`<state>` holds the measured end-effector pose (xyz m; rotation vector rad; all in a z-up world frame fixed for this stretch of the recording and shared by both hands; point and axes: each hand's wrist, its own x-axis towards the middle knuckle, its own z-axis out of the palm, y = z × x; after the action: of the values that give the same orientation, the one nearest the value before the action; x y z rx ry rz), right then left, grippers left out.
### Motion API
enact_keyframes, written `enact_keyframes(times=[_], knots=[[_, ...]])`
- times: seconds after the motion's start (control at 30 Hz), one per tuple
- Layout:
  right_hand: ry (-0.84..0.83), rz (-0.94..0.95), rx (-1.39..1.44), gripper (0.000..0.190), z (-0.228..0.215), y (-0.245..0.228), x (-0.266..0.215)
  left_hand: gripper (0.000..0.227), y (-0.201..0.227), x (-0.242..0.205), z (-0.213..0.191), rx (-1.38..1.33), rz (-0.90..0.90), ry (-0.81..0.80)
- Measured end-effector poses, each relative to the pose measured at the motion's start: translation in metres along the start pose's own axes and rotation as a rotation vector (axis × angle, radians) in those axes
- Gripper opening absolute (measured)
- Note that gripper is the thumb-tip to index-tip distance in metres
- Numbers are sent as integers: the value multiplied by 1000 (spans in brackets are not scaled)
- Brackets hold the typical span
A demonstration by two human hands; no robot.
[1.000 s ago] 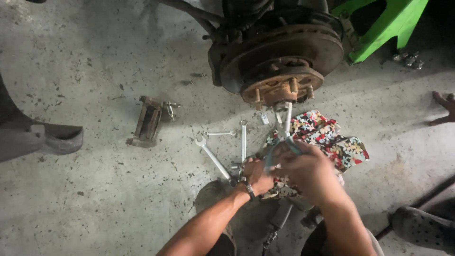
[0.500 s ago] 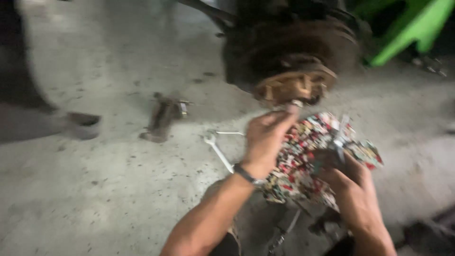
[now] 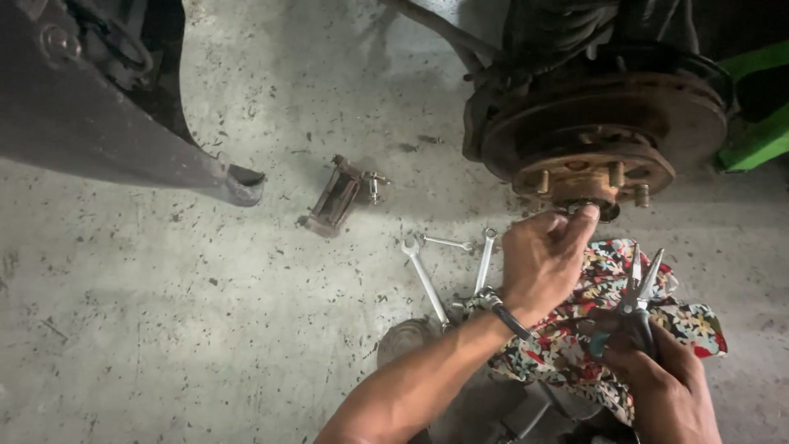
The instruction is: Replacing or repairing components of a vehicle's wheel hub and rotor assembly using a hammer, pliers, and other hand tools.
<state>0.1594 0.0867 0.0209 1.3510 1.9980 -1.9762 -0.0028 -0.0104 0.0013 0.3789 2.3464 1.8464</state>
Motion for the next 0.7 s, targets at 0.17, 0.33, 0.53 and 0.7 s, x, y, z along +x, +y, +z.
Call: enact_keyframes(times=[0.17,0.33,0.53,0.7], knots=[[-15,63,150,46,-5,9,5,49,-4,-3,13,-104,-49,66],[-154,-824,-518,28,-19,20,-4,37,-22,-8,11,-1113,-422,-229],[-387,-128,563,42,-7,-26,-22,34,-21,-10,-9,-1499,-861,-618],[-712,45,966,52,8,-40,-15,29,-34,-17,-17,-1135,-716,-386]])
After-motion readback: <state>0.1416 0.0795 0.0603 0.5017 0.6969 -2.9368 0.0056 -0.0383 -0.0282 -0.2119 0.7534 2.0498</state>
